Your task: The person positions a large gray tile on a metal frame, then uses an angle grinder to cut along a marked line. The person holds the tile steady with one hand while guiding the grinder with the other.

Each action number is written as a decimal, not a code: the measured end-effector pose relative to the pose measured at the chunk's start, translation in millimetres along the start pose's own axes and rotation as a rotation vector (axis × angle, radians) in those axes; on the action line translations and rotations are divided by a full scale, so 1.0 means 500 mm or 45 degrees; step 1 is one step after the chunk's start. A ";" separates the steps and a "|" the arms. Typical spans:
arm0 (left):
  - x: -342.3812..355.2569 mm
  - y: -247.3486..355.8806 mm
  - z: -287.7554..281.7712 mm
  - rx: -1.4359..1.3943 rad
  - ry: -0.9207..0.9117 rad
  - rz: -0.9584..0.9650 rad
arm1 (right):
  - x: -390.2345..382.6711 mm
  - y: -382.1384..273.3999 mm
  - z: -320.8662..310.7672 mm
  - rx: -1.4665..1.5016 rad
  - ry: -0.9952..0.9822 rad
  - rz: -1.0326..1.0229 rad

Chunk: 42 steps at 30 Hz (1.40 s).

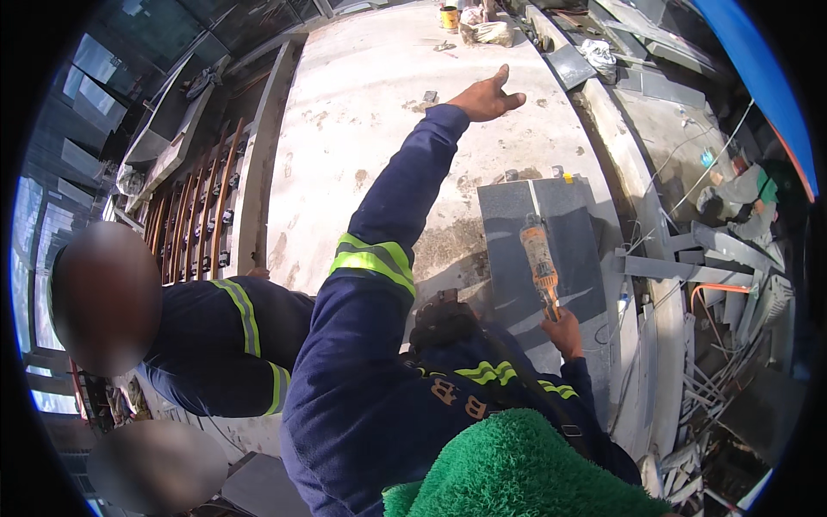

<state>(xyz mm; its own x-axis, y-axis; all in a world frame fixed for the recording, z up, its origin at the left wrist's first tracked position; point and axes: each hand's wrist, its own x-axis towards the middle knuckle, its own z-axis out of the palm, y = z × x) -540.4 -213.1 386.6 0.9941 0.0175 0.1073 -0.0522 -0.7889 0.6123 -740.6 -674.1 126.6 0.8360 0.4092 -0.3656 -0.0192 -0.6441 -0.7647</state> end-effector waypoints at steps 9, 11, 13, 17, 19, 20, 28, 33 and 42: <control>0.093 0.125 0.057 -0.013 0.752 0.399 | -0.081 0.046 0.010 -0.001 0.184 -0.033; -0.058 0.099 0.293 -0.495 0.496 -0.098 | -0.105 0.055 0.007 0.112 0.114 0.074; -0.193 0.054 0.487 -0.912 0.044 -0.635 | -0.119 0.049 0.014 0.111 0.198 0.134; -0.322 -0.060 0.764 -1.551 -0.499 -1.045 | -0.102 0.031 0.025 0.077 0.187 0.202; -0.321 -0.098 0.844 -2.098 -0.534 -1.027 | -0.063 0.040 0.034 -0.024 0.077 0.324; -0.299 -0.112 0.879 -2.298 -0.447 -1.052 | -0.035 0.049 0.044 -0.065 0.017 0.328; -0.226 -0.283 0.988 -2.298 -0.285 -1.279 | 0.213 0.157 0.178 1.695 -0.222 0.733; -0.193 -0.357 0.991 -2.219 -0.351 -1.219 | 0.294 0.152 0.230 1.950 -0.300 0.731; -0.194 -0.403 1.021 -2.169 -0.350 -1.274 | 0.333 0.186 0.270 2.112 -0.224 0.863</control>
<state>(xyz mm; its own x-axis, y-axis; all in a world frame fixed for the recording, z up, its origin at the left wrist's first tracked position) -577.6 -369.5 -146.9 0.6991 -0.2082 -0.6841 0.5748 0.7326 0.3645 -677.1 -578.4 -76.9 0.3901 0.5047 -0.7701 -0.8618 0.4947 -0.1123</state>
